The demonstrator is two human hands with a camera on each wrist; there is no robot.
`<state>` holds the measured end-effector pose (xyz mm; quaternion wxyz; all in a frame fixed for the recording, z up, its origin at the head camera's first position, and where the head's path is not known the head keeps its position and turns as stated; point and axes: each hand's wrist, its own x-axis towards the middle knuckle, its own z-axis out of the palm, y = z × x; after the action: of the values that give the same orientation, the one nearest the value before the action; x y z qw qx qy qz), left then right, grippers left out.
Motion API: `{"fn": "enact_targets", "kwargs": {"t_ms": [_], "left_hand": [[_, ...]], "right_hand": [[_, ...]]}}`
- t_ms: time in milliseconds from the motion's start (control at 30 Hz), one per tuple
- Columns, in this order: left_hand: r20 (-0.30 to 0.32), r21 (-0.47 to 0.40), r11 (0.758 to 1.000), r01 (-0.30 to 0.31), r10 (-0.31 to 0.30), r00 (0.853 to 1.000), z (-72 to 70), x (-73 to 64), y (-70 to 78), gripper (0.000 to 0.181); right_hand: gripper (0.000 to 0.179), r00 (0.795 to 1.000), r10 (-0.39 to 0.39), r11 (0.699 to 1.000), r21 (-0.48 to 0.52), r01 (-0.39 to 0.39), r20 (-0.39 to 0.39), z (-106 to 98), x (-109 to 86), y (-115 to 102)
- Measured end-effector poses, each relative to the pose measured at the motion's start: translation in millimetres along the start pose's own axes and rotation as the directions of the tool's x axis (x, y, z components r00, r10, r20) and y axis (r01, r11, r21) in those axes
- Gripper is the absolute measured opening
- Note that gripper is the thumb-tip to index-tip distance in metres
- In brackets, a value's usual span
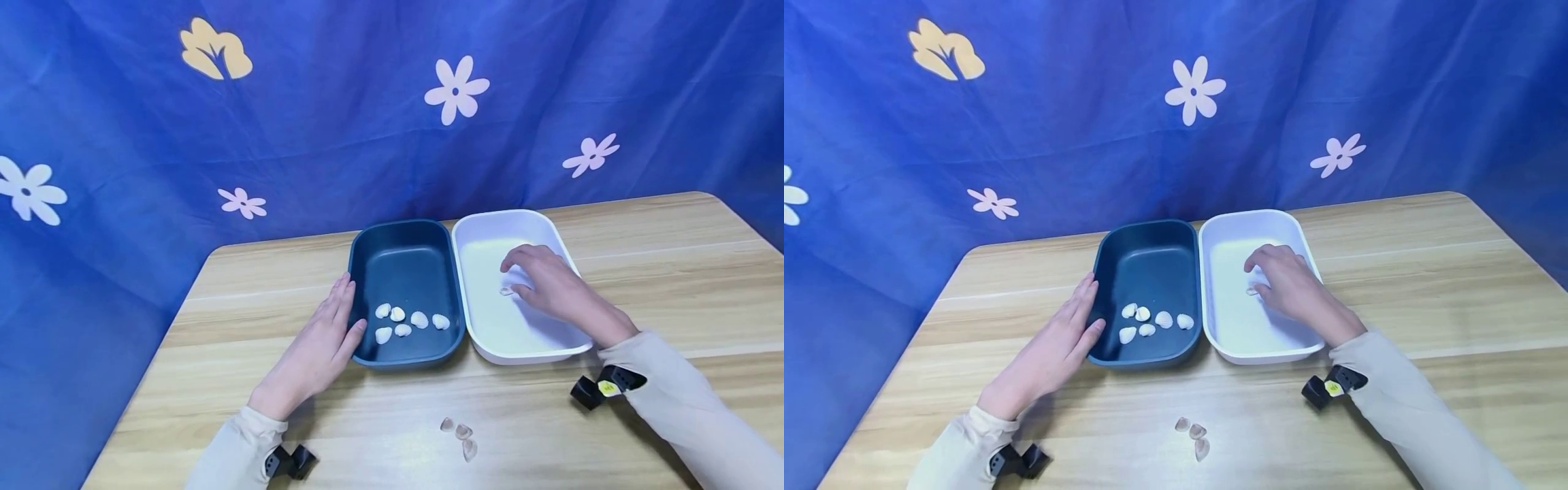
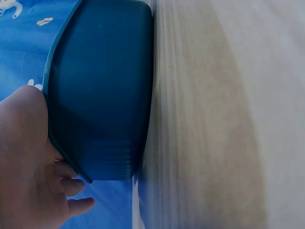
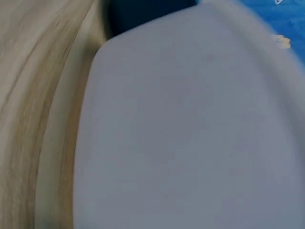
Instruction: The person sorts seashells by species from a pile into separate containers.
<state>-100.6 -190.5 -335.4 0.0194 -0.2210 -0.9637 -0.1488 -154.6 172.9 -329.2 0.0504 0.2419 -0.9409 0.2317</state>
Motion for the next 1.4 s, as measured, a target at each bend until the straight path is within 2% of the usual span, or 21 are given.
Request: {"fn": "enact_targets", "kwargs": {"t_ms": [167,367,567,633,833,933,1067,1200,1400], "left_hand": [[0.001,-0.004,1.0,-0.005,0.005,1.0,0.2,2.6,0.9,0.065],[0.013,-0.003,1.0,-0.004,0.005,1.0,-2.8,5.2,1.9,0.065],[0.019,0.01,1.0,-0.014,0.013,1.0,-4.9,6.5,2.6,0.066],[0.023,0.011,1.0,-0.013,0.012,1.0,-4.9,6.5,2.9,0.066],[0.025,0.012,1.0,0.004,-0.004,1.0,-4.6,3.5,2.6,0.065],[0.024,0.012,1.0,0.001,-0.002,1.0,-3.9,3.6,1.8,0.065],[0.021,0.012,1.0,0.0,0.0,1.0,-3.4,3.6,1.6,0.065],[0.018,0.01,1.0,-0.002,0.002,1.0,-2.6,4.2,2.0,0.066],[0.016,0.01,1.0,-0.008,0.008,1.0,-1.3,4.4,1.9,0.065]], "right_hand": [[0.022,0.992,-0.07,0.996,0.049,0.076,-0.105,-12.7,-17.8,-5.4],[0.027,0.963,-0.139,0.982,0.097,0.165,-0.232,-18.9,-44.1,-15.4],[0.032,0.931,-0.201,0.965,0.102,0.241,-0.304,-20.4,-65.5,-26.6],[0.035,0.928,-0.224,0.956,0.119,0.269,-0.297,-20.6,-71.6,-29.7],[0.041,0.935,-0.253,0.931,0.2,0.304,-0.248,-21.2,-82.5,-39.2],[0.036,0.925,-0.293,0.909,0.23,0.348,-0.242,-17.4,-86.2,-44.5],[0.028,0.896,-0.378,0.858,0.275,0.433,-0.232,-8.7,-89.8,-53.2],[0.021,0.878,-0.435,0.818,0.318,0.478,-0.202,3.8,-93.1,-62.8],[0.019,0.876,-0.465,0.817,0.317,0.481,-0.128,33.0,-97.6,-71.8]]}}
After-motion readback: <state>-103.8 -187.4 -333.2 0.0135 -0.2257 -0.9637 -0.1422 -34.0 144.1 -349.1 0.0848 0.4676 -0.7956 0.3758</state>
